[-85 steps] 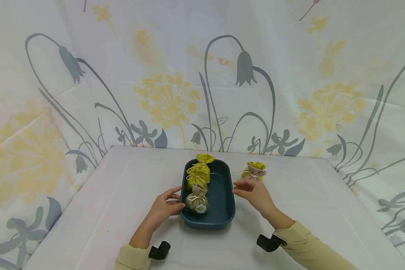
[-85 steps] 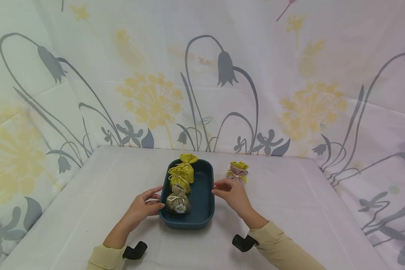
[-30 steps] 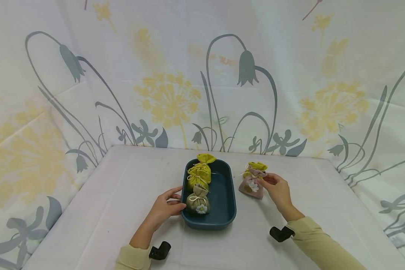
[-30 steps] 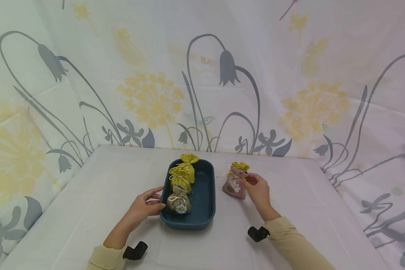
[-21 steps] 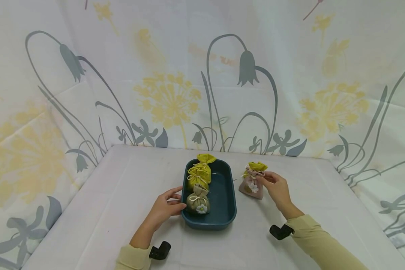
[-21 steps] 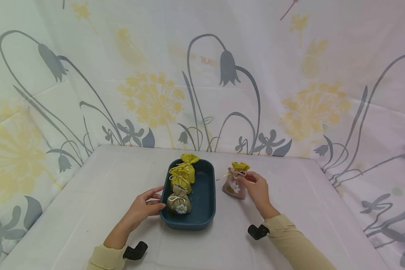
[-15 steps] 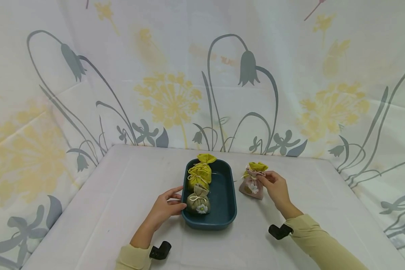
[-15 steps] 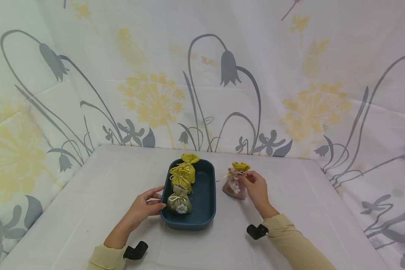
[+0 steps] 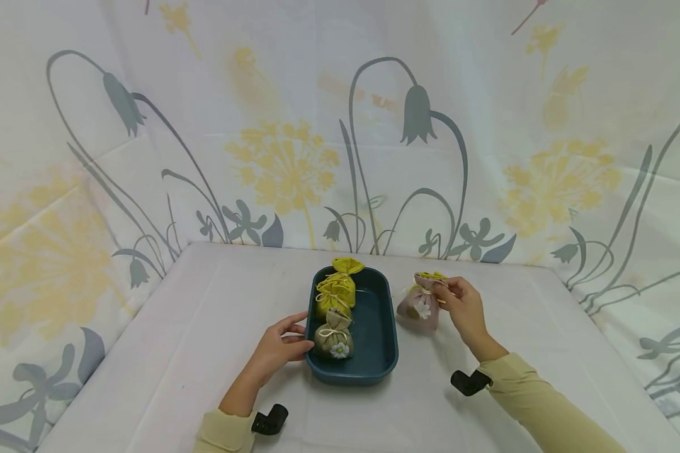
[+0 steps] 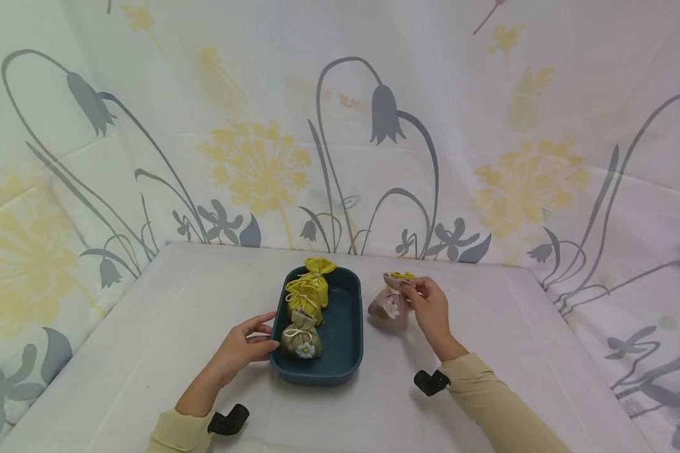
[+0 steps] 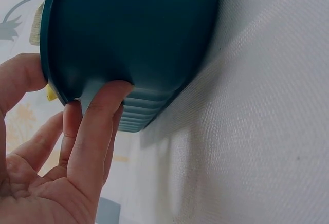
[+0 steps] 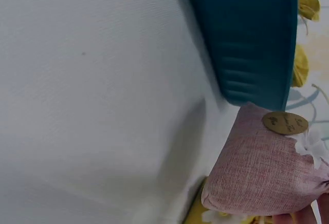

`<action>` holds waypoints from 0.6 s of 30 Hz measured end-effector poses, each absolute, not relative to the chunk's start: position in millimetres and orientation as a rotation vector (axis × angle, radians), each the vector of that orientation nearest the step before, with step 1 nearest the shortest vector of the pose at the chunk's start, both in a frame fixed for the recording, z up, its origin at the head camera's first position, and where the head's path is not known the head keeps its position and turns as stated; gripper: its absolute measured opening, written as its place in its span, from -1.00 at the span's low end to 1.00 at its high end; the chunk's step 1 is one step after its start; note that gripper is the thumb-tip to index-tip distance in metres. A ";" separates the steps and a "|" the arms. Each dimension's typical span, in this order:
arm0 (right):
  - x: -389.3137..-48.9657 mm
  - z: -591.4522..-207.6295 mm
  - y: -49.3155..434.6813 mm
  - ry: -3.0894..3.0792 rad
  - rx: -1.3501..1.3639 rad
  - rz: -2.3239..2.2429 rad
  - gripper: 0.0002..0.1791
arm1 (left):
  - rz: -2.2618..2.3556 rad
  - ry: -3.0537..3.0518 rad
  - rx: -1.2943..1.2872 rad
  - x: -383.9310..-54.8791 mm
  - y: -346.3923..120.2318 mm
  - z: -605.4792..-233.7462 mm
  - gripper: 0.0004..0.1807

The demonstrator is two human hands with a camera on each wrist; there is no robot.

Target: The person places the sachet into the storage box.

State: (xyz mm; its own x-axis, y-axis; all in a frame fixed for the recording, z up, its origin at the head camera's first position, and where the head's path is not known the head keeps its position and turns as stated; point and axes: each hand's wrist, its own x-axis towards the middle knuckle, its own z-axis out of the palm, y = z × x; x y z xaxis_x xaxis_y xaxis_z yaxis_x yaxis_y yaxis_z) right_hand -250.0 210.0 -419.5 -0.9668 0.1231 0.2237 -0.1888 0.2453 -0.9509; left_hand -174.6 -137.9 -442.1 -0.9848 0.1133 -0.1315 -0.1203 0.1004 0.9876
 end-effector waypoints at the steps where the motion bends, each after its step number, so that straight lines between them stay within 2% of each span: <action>1: -250.1 -417.4 209.3 -2.258 0.070 1.785 -0.73 | 1.999 2.193 -0.009 -174.7 -137.9 -442.2 -0.33; 10: -254.5 -399.9 202.2 -2.249 0.193 1.764 -0.73 | 2.015 2.183 0.011 -176.0 -139.0 -446.8 -0.32; 18: -256.6 -388.2 198.4 -2.270 0.189 1.732 -0.71 | 1.995 2.187 0.008 -177.9 -139.5 -448.9 -0.33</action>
